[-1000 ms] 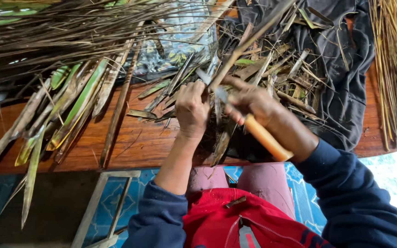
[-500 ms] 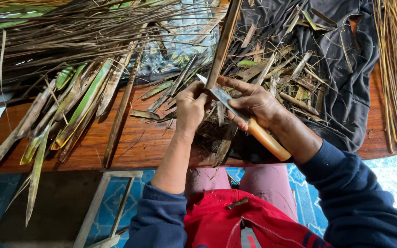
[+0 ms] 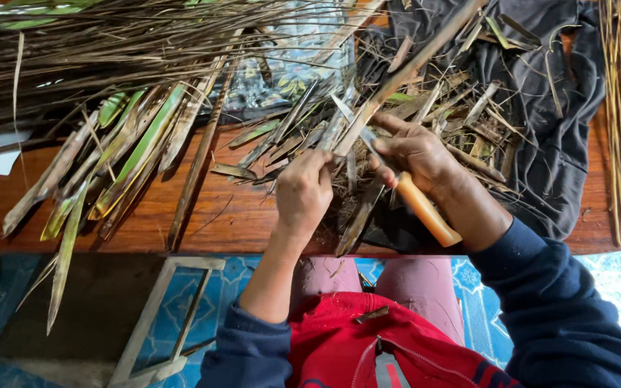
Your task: The person uses a knife to scrape and strip dry leaf material and fibers from plant stalks on a wooden table.
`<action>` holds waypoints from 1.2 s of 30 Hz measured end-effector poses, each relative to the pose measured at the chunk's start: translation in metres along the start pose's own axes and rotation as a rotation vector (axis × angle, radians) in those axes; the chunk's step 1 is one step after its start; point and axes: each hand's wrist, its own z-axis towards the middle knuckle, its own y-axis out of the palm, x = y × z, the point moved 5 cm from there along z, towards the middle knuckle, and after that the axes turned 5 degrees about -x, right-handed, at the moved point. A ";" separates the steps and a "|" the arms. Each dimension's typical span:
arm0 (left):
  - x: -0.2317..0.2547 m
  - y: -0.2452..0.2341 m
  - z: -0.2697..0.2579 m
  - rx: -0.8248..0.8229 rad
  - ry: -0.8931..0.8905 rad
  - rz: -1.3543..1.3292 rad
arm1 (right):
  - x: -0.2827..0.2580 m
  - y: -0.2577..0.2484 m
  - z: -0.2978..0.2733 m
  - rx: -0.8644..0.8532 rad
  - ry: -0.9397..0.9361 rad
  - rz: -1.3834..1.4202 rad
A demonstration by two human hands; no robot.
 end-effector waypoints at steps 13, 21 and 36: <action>0.029 -0.104 -0.034 -0.171 -0.186 -0.210 | -0.006 0.117 -0.037 0.027 0.128 -0.547; 0.007 -0.029 -0.053 -0.270 -0.441 -0.038 | 0.045 0.120 -0.049 0.056 0.077 -0.325; -0.010 -0.027 -0.076 -0.055 -0.029 0.008 | -0.008 0.077 -0.041 0.038 -0.323 -1.452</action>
